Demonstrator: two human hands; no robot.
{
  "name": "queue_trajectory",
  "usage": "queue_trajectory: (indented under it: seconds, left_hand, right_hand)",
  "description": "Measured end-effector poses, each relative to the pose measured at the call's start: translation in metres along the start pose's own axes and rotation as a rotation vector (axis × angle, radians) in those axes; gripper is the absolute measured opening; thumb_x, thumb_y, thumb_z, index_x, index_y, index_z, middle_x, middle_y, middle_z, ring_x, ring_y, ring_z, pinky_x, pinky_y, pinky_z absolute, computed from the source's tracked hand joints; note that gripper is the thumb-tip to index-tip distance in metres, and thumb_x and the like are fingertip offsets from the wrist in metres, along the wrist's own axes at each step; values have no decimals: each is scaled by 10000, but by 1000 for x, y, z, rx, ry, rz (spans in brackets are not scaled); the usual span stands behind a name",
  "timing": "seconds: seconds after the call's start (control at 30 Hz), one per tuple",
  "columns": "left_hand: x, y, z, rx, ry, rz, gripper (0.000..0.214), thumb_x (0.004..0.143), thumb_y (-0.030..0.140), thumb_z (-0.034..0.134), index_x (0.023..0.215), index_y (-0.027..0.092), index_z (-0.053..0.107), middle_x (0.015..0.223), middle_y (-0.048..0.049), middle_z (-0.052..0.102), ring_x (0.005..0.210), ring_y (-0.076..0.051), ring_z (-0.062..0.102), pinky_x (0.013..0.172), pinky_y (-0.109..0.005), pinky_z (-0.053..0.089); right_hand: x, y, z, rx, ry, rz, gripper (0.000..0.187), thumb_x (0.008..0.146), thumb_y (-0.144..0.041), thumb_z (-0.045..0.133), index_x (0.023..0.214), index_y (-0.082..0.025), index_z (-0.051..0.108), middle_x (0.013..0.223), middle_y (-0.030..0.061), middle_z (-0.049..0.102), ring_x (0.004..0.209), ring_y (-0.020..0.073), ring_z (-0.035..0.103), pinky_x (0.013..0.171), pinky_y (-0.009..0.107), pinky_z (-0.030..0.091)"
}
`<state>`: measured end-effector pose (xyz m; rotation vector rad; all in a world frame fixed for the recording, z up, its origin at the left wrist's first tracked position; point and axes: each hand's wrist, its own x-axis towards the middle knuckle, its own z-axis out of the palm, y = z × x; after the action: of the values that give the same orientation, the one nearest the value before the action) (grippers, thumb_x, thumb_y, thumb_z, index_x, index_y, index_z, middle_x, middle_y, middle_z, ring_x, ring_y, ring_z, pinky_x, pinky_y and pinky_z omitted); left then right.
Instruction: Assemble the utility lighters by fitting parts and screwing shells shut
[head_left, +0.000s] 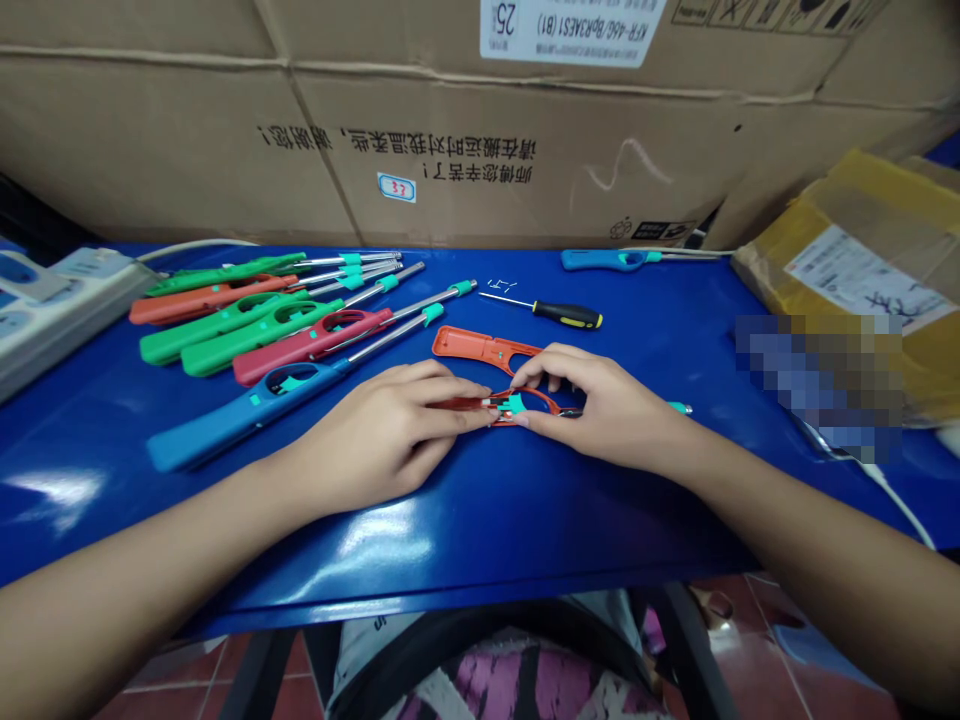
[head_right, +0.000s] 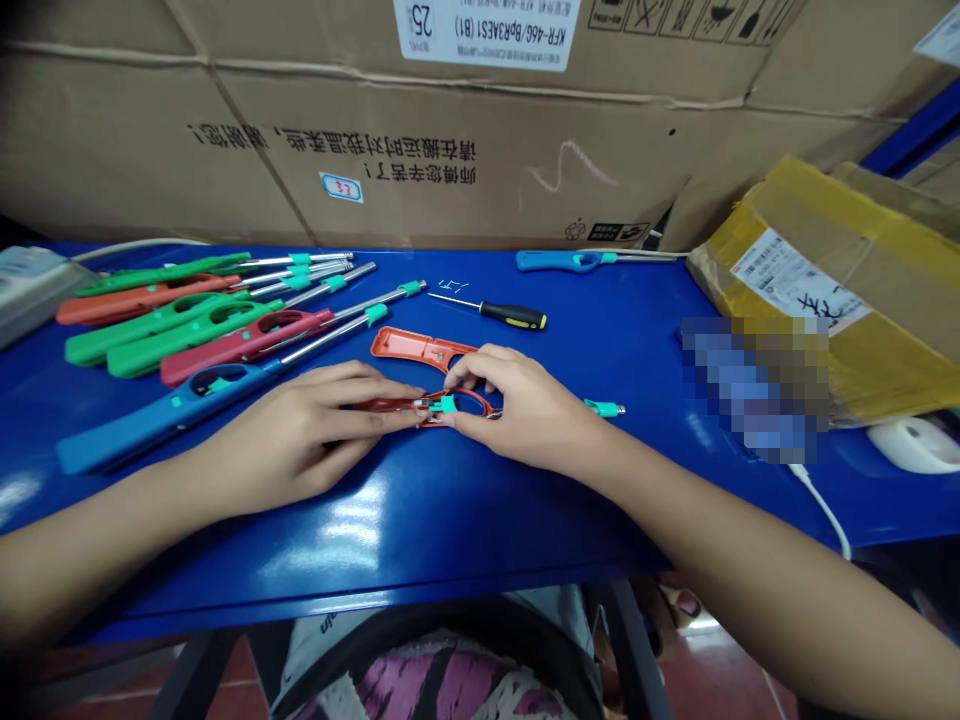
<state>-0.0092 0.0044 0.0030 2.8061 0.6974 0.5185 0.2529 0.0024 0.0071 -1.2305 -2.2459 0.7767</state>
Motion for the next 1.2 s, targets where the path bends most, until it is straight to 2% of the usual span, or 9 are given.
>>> queue_trajectory:
  seconds: [0.17, 0.3, 0.43, 0.6, 0.73, 0.93, 1.2]
  left_hand:
    - [0, -9, 4, -184, 59, -28, 376, 964, 96, 501, 1217, 250, 733, 1279, -60, 714, 1132, -236, 641, 993, -431, 528]
    - [0, -10, 6, -239, 82, -48, 352, 978, 102, 511, 1212, 243, 733, 1259, -63, 722, 1101, -224, 644, 974, -417, 520]
    - [0, -8, 3, -186, 22, -31, 424, 968, 79, 487, 1289, 265, 693, 1307, -69, 677, 1131, -231, 605, 996, -418, 501]
    - [0, -4, 1, -118, -78, -35, 541, 926, 30, 454, 1343, 312, 652, 1338, -79, 604, 1172, -251, 548, 1024, -454, 472]
    - [1, -2, 0, -106, -97, -50, 554, 915, 22, 444, 1354, 298, 640, 1337, -84, 586, 1178, -258, 531, 1024, -476, 462]
    - [1, 0, -1, -28, -111, -28, 543, 931, 44, 429, 1374, 293, 620, 1339, -96, 583, 1166, -272, 529, 974, -483, 481]
    - [0, 3, -2, 109, -118, 10, 549, 929, 64, 440, 1417, 271, 584, 1346, -118, 590, 1138, -302, 546, 903, -474, 512]
  right_hand:
    - [1, 6, -11, 63, -28, 57, 169, 898, -301, 664, 1036, -216, 711, 1017, 37, 710, 866, 165, 631, 814, 325, 523]
    - [1, 8, -17, 52, -56, 40, 214, 845, -303, 726, 1035, -208, 712, 1013, 33, 710, 881, 168, 623, 819, 317, 521]
    - [-1, 8, -18, 34, -129, 37, 248, 811, -282, 757, 1044, -214, 705, 1047, 28, 703, 917, 170, 622, 842, 309, 517]
    - [-1, 8, -18, -17, -148, 1, 244, 817, -260, 749, 1053, -215, 702, 1050, 30, 704, 913, 169, 624, 830, 300, 516]
    - [-1, 9, -17, -28, -133, -14, 195, 863, -256, 711, 1051, -203, 708, 1026, 31, 714, 885, 157, 630, 827, 296, 518]
    - [-1, 10, -16, 10, -144, 9, 180, 854, -251, 701, 1029, -209, 713, 1023, 29, 707, 870, 158, 618, 817, 307, 523]
    - [-1, 12, -21, 53, -181, 19, 246, 818, -172, 650, 1053, -198, 716, 1035, 33, 717, 876, 165, 625, 821, 321, 536]
